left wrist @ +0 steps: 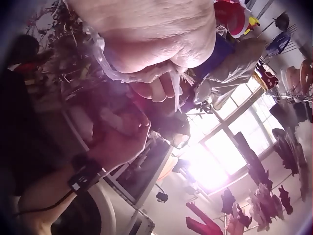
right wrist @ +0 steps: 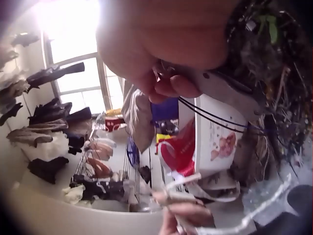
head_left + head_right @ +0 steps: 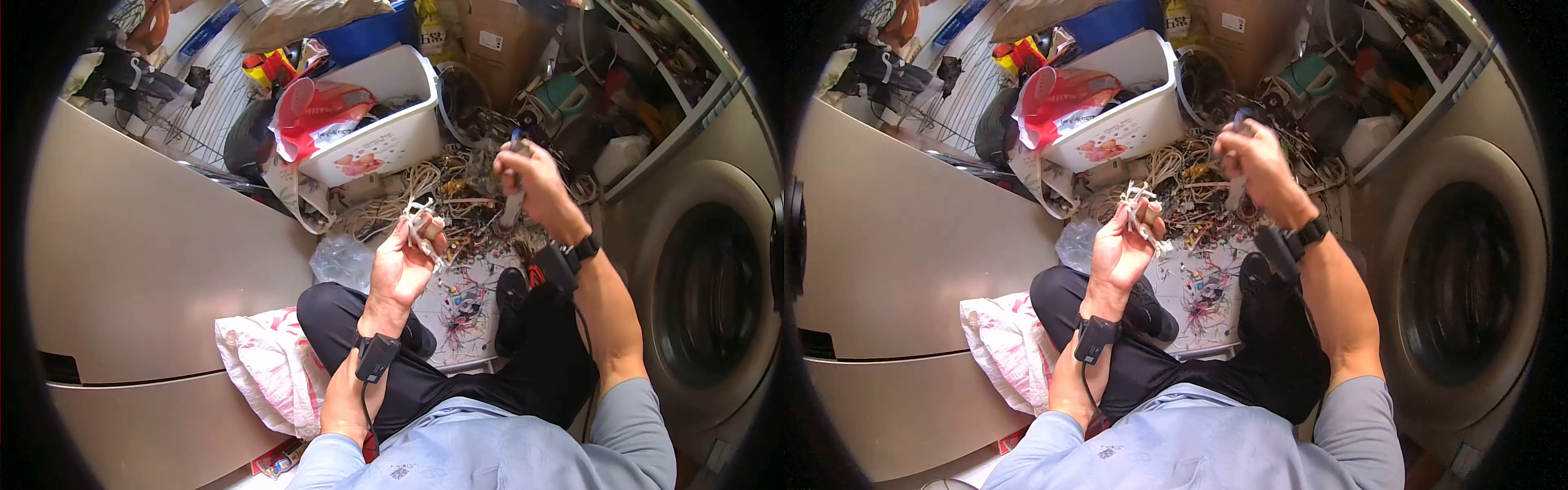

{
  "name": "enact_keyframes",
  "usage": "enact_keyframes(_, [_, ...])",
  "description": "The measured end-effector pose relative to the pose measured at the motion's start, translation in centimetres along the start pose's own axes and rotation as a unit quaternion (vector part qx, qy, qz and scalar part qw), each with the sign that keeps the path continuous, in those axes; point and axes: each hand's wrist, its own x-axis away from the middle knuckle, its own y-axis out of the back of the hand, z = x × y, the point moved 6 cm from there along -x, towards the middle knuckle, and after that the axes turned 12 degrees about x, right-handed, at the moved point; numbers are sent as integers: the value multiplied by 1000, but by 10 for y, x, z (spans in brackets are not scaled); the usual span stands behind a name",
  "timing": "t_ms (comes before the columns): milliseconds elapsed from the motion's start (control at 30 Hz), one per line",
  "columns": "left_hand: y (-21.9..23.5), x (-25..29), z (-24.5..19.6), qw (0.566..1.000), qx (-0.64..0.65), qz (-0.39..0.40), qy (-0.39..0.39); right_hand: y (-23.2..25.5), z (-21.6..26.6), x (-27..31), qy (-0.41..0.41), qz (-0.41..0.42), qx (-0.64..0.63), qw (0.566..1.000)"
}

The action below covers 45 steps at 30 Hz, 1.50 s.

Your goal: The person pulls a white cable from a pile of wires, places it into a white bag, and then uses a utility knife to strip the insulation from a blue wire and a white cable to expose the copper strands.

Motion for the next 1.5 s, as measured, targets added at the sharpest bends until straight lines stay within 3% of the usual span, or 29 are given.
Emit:
enact_keyframes(200, [-23, -17, -19, 992, -60, -35, -107, -70, -28, 51, -113, 158, 73, 978])
enact_keyframes(333, [-40, -24, -22, 989, -91, -10, -118, -89, -48, 64, -159, 226, 91, 957])
enact_keyframes(533, [-42, -29, -49, 974, -157, -52, -158, -89, -42, 63, -158, 219, 53, 961])
enact_keyframes(700, [-46, -26, -107, 926, -262, -41, -269, -77, -42, 53, -161, 205, 45, 964])
enact_keyframes(900, [-43, -6, -164, 901, -242, -65, -354, -63, -37, 43, -145, 185, 61, 970])
enact_keyframes(1067, [-53, 10, -165, 873, -270, -75, -398, -67, -35, 46, -139, 194, 88, 967])
enact_keyframes(1333, [-52, 9, -135, 884, -321, -71, -333, -62, -41, 42, -141, 158, 68, 975])
enact_keyframes(1500, [-62, 12, -113, 852, -391, -35, -347, -64, -44, 43, -139, 150, 76, 976])
